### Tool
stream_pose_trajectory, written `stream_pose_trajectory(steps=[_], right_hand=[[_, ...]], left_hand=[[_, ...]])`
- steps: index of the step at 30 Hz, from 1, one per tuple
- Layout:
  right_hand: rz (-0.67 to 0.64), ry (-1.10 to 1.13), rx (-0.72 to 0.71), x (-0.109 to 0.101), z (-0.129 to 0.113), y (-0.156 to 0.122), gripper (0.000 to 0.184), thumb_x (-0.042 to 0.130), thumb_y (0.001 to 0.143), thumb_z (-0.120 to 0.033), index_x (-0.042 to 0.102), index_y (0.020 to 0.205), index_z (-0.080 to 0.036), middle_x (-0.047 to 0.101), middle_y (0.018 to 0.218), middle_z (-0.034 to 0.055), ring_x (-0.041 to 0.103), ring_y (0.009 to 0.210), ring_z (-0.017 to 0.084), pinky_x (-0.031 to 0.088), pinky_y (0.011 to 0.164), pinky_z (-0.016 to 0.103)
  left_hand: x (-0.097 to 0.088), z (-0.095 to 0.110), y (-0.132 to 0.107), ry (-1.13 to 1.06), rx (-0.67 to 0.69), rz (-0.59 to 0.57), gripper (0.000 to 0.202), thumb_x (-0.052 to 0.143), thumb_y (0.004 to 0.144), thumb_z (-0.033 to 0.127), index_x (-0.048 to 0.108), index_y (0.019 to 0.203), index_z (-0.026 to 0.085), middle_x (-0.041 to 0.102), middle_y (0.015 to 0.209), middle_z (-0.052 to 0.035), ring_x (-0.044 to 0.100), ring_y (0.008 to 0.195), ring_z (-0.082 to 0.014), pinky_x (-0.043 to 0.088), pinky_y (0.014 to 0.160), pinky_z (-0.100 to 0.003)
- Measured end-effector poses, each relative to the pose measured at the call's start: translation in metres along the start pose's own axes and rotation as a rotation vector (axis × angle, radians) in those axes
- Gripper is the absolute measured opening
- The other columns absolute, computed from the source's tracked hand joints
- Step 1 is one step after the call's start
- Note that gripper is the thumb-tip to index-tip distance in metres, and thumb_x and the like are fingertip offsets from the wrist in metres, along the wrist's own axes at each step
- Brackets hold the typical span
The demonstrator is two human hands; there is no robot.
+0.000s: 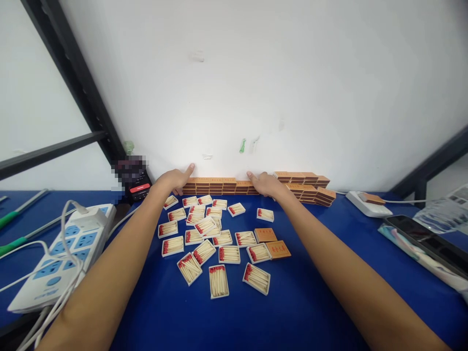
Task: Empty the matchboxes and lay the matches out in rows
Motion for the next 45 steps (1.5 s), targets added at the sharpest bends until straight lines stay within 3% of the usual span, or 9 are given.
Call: stream_pose_trajectory(steps=[5, 9, 12, 17, 22, 29, 35, 40, 45], right_hand=[[-0.020, 0.000, 0.009, 0.000, -0.003, -0.004, 0.087, 0.019, 0.109, -0.066, 0.063, 0.128, 0.007, 0.078, 0.087, 0.0256, 0.077, 0.092, 0.033, 0.053, 0.094, 0.040], [-0.060, -0.013, 0.028, -0.012, 0.001, -0.007, 0.083, 0.022, 0.109, -0.065, 0.062, 0.131, 0.004, 0.077, 0.075, 0.0207, 0.077, 0.078, 0.030, 0.055, 0.085, 0.040], [-0.096, -0.134, -0.055, -0.031, 0.006, -0.017, 0.065, 0.045, 0.105, -0.066, 0.070, 0.121, -0.008, 0.077, 0.076, 0.0164, 0.076, 0.080, 0.032, 0.055, 0.082, 0.043], [-0.303, -0.235, -0.403, -0.041, 0.008, -0.057, 0.040, 0.090, 0.070, -0.048, 0.075, 0.101, -0.028, 0.079, 0.104, 0.0068, 0.073, 0.087, 0.029, 0.054, 0.069, 0.038], [-0.379, -0.209, -0.494, -0.026, 0.033, -0.102, 0.053, 0.086, 0.066, -0.039, 0.067, 0.115, -0.030, 0.074, 0.108, 0.0051, 0.070, 0.089, 0.027, 0.052, 0.066, 0.035], [-0.364, -0.047, -0.401, -0.013, 0.077, -0.144, 0.058, 0.087, 0.066, -0.052, 0.061, 0.112, -0.028, 0.066, 0.112, 0.0067, 0.066, 0.088, 0.028, 0.051, 0.067, 0.038], [-0.292, -0.013, -0.422, 0.008, 0.083, -0.148, 0.044, 0.081, 0.075, -0.048, 0.060, 0.108, -0.028, 0.064, 0.110, 0.0063, 0.063, 0.088, 0.026, 0.049, 0.071, 0.037], [-0.343, -0.029, -0.452, 0.011, 0.087, -0.148, 0.034, 0.079, 0.080, -0.050, 0.062, 0.099, -0.027, 0.063, 0.103, 0.0040, 0.060, 0.082, 0.023, 0.046, 0.069, 0.035], [-0.279, -0.029, -0.435, -0.002, 0.094, -0.146, 0.031, 0.076, 0.083, -0.052, 0.064, 0.098, -0.028, 0.064, 0.099, 0.0031, 0.062, 0.084, 0.023, 0.047, 0.070, 0.035]], left_hand=[[-0.003, 0.000, -0.001, 0.037, -0.020, 0.070, 0.108, 0.011, 0.092, 0.090, 0.076, 0.117, 0.007, 0.079, 0.073, -0.0206, 0.078, 0.071, -0.0361, 0.057, 0.072, -0.043], [-0.006, -0.003, -0.002, 0.026, -0.043, 0.052, 0.108, 0.012, 0.092, 0.090, 0.072, 0.127, 0.006, 0.080, 0.078, -0.0207, 0.078, 0.071, -0.0356, 0.057, 0.073, -0.042], [-0.009, -0.003, -0.005, -0.001, -0.041, 0.023, 0.108, 0.009, 0.095, 0.085, 0.064, 0.140, 0.003, 0.081, 0.081, -0.0209, 0.079, 0.077, -0.0351, 0.057, 0.075, -0.042], [-0.019, -0.001, -0.016, 0.028, -0.032, 0.067, 0.107, 0.011, 0.097, 0.082, 0.058, 0.146, -0.001, 0.081, 0.081, -0.0204, 0.080, 0.087, -0.0357, 0.055, 0.082, -0.041], [-0.028, 0.002, -0.023, 0.050, -0.034, 0.088, 0.110, 0.011, 0.096, 0.085, 0.061, 0.144, -0.001, 0.081, 0.082, -0.0193, 0.079, 0.093, -0.0362, 0.054, 0.088, -0.042], [-0.031, 0.004, -0.023, 0.173, -0.016, 0.139, 0.105, 0.016, 0.092, 0.089, 0.073, 0.128, 0.007, 0.081, 0.085, -0.0189, 0.076, 0.098, -0.0404, 0.054, 0.092, -0.047], [-0.044, 0.032, -0.079, 0.396, 0.027, 0.396, 0.080, 0.048, 0.083, 0.088, 0.077, 0.112, 0.019, 0.079, 0.098, -0.0181, 0.071, 0.101, -0.0423, 0.054, 0.081, -0.044], [-0.043, 0.067, -0.133, 0.349, 0.185, 0.364, 0.073, 0.047, 0.091, 0.081, 0.075, 0.117, 0.019, 0.076, 0.099, -0.0158, 0.071, 0.095, -0.0376, 0.052, 0.081, -0.043], [-0.045, 0.067, -0.145, 0.329, 0.193, 0.321, 0.072, 0.052, 0.086, 0.084, 0.076, 0.118, 0.023, 0.076, 0.106, -0.0138, 0.069, 0.100, -0.0365, 0.050, 0.084, -0.041]])
Point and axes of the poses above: each hand's wrist, its own y-axis towards the middle knuckle, its own x-axis out of the palm, z = x × y, the point moved 3 cm from there along y, towards the middle knuckle
